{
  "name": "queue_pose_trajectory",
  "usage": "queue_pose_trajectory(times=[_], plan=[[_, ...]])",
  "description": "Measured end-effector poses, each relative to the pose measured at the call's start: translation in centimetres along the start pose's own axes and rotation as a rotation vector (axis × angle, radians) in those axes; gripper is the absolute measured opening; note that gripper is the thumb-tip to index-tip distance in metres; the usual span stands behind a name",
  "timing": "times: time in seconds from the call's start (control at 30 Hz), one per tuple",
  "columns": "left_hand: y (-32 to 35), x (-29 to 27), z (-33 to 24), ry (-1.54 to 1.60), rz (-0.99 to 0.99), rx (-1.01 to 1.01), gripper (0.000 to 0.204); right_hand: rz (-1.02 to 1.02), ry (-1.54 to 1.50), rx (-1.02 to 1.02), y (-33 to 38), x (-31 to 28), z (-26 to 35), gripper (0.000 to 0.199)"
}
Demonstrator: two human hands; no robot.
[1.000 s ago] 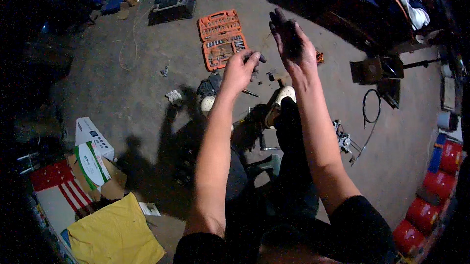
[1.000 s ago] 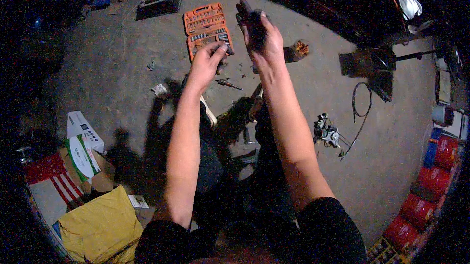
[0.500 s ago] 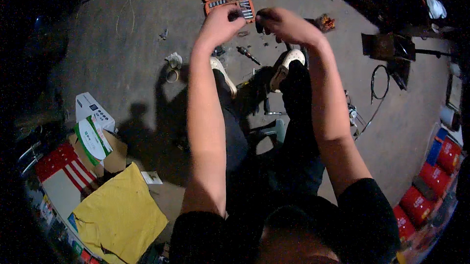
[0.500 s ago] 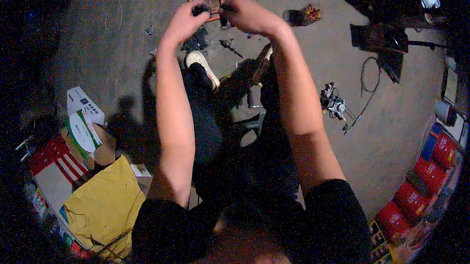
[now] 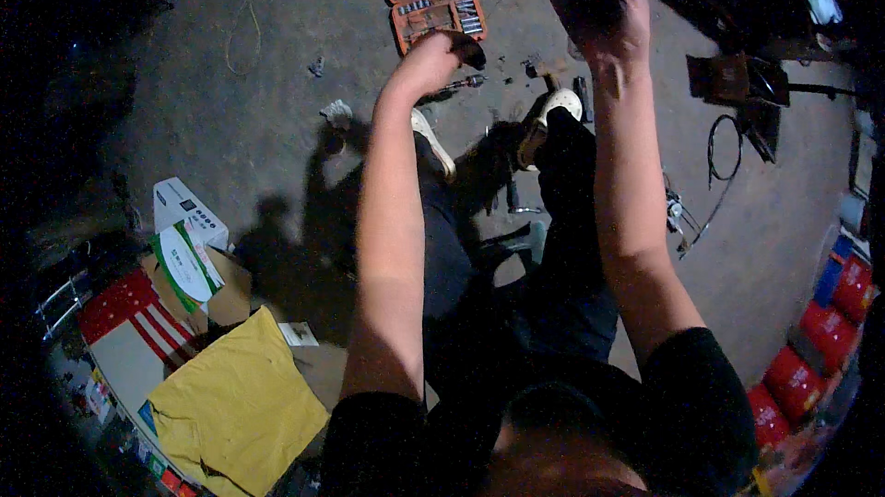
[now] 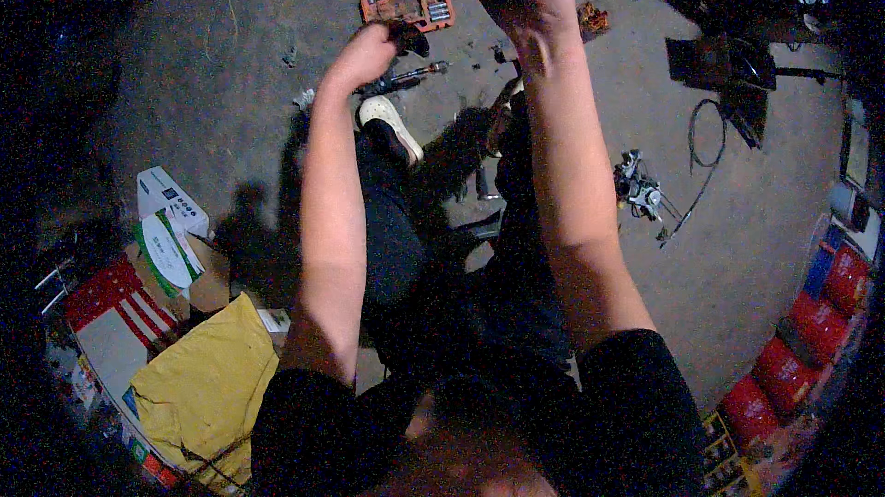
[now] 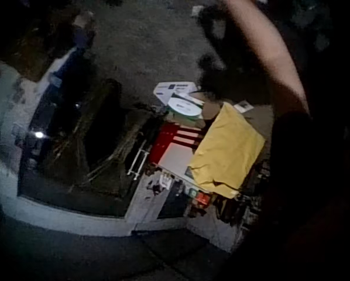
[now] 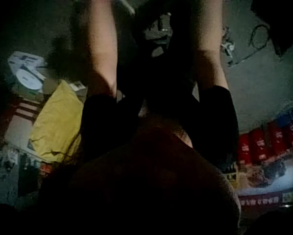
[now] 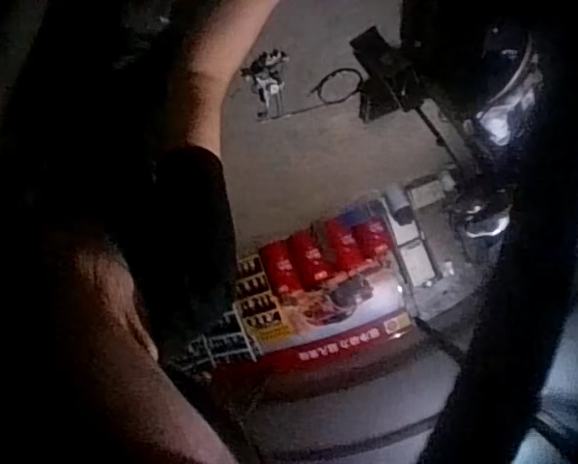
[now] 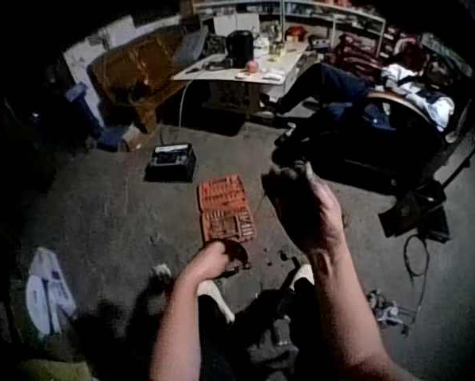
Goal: The person sits on a stool in a workshop and assembles a mechanical component, likely a starter motor. They use a screwdriver to tighten screws on a copper-wound assembly and attach a metal ring. The person handles the component with both hands, adjusting parts and using tools to secure them.
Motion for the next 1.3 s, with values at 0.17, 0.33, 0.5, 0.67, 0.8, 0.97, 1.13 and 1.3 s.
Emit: queue_pose_trajectory(times=[0.17, 0.33, 0.5, 0.67, 0.8, 0.97, 1.13, 1.3], plan=[[-0.3, 0.0, -1.4, -0.001, 0.129, 0.039, 0.021, 0.056, 1.592, -0.443, 0.7, 2.9, 1.3, 0.019], [-0.2, -2.5, -2.0, 0.099, -0.091, 0.120, 0.023, 0.274, 2.096, 0.205, 0.6, -7.4, -4.1, 0.019], [-0.3, -2.4, -0.9, 0.203, -0.075, 0.151, 0.024, 0.468, 1.476, 0.475, 3.4, -2.3, -4.8, 0.027], [-1.7, 2.4, 6.7, 0.011, 0.044, 0.120, 0.066, 0.329, 1.067, 0.348, 2.5, 0.7, -5.2, 0.038], [0.3, 7.8, 12.6, -0.287, 0.158, 0.066, 0.086, 0.309, 0.992, 0.369, 2.5, 1.9, -5.1, 0.035], [-0.2, 10.2, 12.4, -0.451, 0.185, 0.008, 0.079, 0.357, 0.864, 0.350, 2.6, 3.0, -4.3, 0.037], [-1.1, 11.5, 10.9, -0.183, 0.186, -0.100, 0.060, -0.015, 0.598, 0.202, 1.5, -0.4, -0.2, 0.034], [-1.6, 7.1, 9.7, -0.154, -0.199, 0.138, 0.056, -0.200, 0.182, -0.197, -0.8, -1.4, 4.6, 0.023]])
Point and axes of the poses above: each hand's wrist, its own y-axis away from the middle knuckle, its own x-axis out of the palm, z = x × y, the point moved 8 cm from there along -y, towards the middle knuckle, and after that the axes turned 6 degrees about -z, right-handed, at the moved point
